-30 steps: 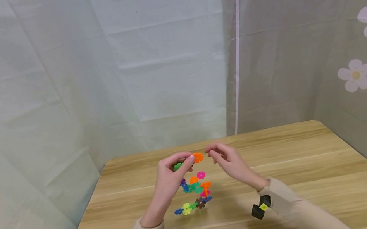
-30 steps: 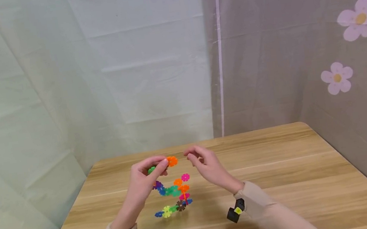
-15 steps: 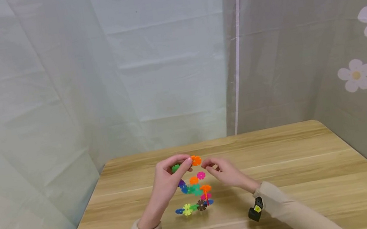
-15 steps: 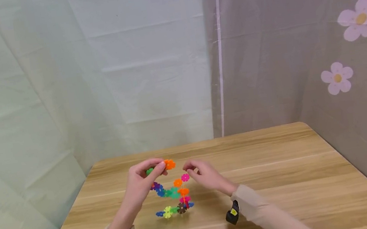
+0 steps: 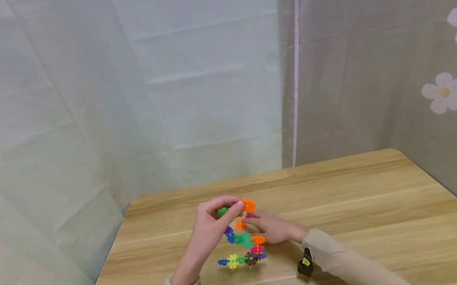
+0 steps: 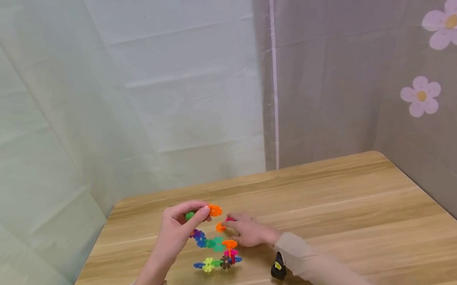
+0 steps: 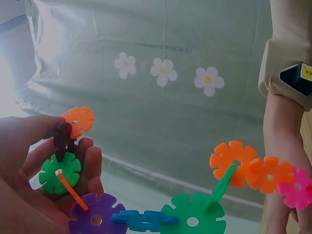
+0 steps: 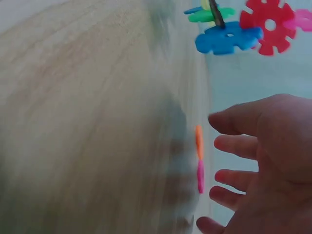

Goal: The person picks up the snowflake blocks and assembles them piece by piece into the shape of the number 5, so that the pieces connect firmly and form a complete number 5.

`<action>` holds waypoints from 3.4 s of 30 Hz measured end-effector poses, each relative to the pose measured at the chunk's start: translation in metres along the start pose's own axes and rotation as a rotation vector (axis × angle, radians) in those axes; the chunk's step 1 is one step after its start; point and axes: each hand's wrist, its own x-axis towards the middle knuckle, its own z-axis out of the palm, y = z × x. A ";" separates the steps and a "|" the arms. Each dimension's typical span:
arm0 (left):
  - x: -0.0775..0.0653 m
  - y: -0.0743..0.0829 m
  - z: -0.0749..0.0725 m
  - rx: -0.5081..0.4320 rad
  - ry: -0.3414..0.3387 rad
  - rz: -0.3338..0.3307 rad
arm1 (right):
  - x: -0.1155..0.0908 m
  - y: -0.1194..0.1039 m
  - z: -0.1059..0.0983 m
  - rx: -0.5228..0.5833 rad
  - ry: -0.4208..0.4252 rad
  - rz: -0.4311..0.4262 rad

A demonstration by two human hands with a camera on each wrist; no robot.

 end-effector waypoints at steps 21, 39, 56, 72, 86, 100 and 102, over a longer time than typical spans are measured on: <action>-0.001 0.000 0.002 -0.032 -0.006 0.053 | -0.015 0.003 -0.005 -0.154 -0.047 0.126; 0.003 -0.004 0.003 -0.079 0.053 0.010 | -0.045 0.016 -0.009 -0.192 0.136 0.013; 0.002 -0.003 0.001 -0.069 0.043 -0.020 | -0.056 0.024 -0.009 -0.096 0.108 0.060; 0.004 -0.003 0.000 -0.070 0.045 0.036 | -0.059 0.012 -0.017 0.107 0.302 0.016; 0.001 -0.001 -0.001 -0.079 0.049 0.063 | -0.061 -0.004 -0.020 0.131 0.582 -0.162; 0.001 -0.002 -0.001 -0.067 0.050 0.070 | -0.063 -0.016 -0.027 0.155 0.694 -0.279; 0.000 -0.002 -0.002 -0.069 0.048 0.066 | -0.064 -0.018 -0.029 0.153 0.711 -0.298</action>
